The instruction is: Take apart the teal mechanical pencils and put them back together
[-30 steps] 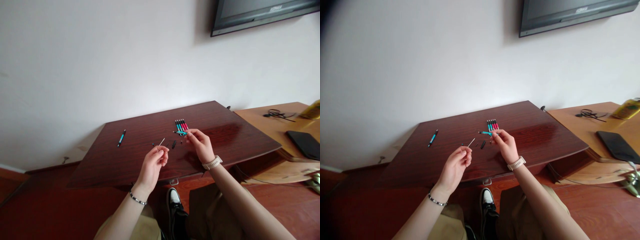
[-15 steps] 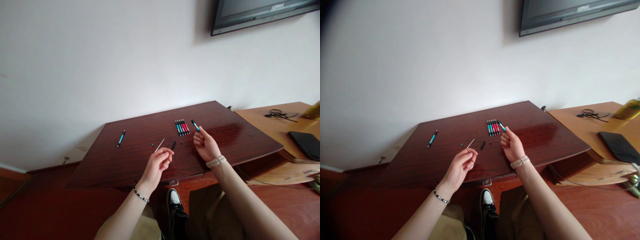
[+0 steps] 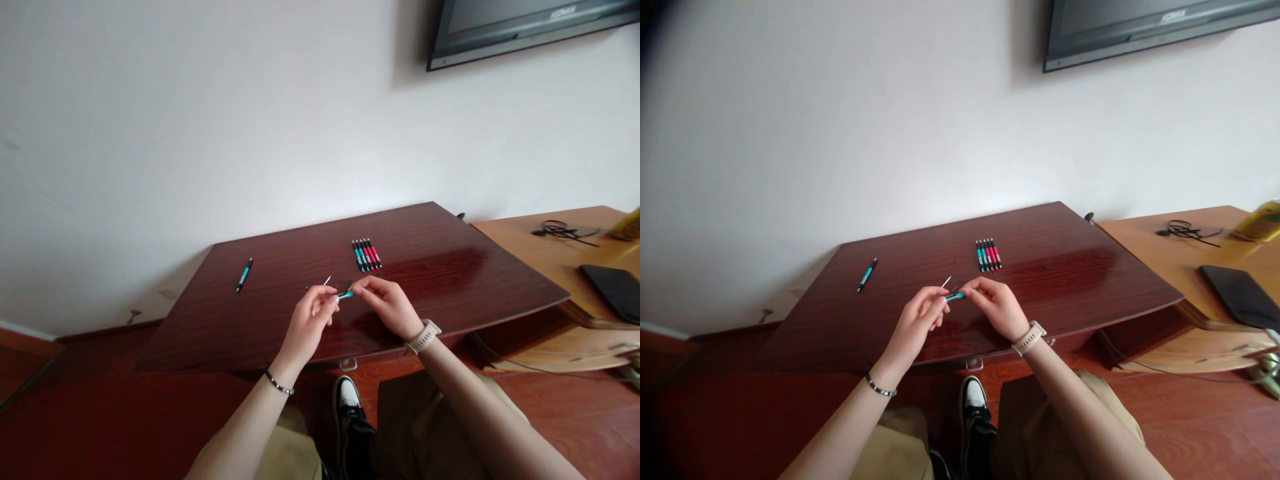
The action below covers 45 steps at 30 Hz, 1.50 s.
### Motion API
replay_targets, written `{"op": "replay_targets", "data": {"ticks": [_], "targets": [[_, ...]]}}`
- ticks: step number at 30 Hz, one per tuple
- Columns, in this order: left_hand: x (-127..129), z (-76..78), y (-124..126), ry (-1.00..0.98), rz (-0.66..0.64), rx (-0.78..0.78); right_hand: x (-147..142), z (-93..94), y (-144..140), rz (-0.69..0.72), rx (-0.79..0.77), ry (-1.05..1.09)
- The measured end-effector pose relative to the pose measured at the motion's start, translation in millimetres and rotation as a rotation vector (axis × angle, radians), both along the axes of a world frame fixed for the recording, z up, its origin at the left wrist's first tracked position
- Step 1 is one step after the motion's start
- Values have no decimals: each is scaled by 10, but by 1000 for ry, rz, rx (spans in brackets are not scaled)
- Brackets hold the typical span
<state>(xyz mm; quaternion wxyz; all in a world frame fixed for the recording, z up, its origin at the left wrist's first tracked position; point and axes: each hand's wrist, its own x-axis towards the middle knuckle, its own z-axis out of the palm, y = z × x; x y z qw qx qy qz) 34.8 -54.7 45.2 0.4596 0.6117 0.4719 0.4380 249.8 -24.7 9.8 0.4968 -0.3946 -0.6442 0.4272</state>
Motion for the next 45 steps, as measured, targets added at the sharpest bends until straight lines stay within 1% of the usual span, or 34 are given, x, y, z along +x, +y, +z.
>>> {"op": "replay_targets", "data": {"ticks": [2,4,7,9,11,14,17,20,22,24,27,34,38,41,43,45], "targets": [[-24,-31,-11,201,-25,111,-39,7,-36,27,81,-146],[-47,-51,-23,368,-42,214,-63,15,-63,53,126,-246],[-116,-52,-7,486,-36,332,-72,14,-75,44,151,-289],[-209,-39,45,542,21,410,-65,1,-65,19,135,-284],[-349,-29,131,599,130,473,-50,-20,-48,4,93,-276],[-614,-48,299,692,294,495,-24,-56,-23,8,33,-260],[-873,-127,464,812,401,496,-6,-88,-10,28,17,-237],[-1061,-240,587,927,460,443,2,-108,-6,29,14,-233],[-1137,-306,643,983,473,391,5,-112,-7,22,18,-239],[-1179,-348,680,1016,481,335,6,-110,-11,16,28,-250],[-1196,-365,702,1050,500,271,1,-99,-23,26,40,-289],[-1207,-369,672,1034,518,204,-11,-83,-52,52,30,-370],[-1231,-413,669,991,512,228,-9,-63,-61,41,36,-404],[-1220,-424,662,995,516,266,-6,-46,-71,34,49,-432],[-1175,-397,641,1000,533,325,-4,-39,-78,34,52,-445],[-1083,-338,601,985,540,388,-5,-36,-85,46,47,-453]]}}
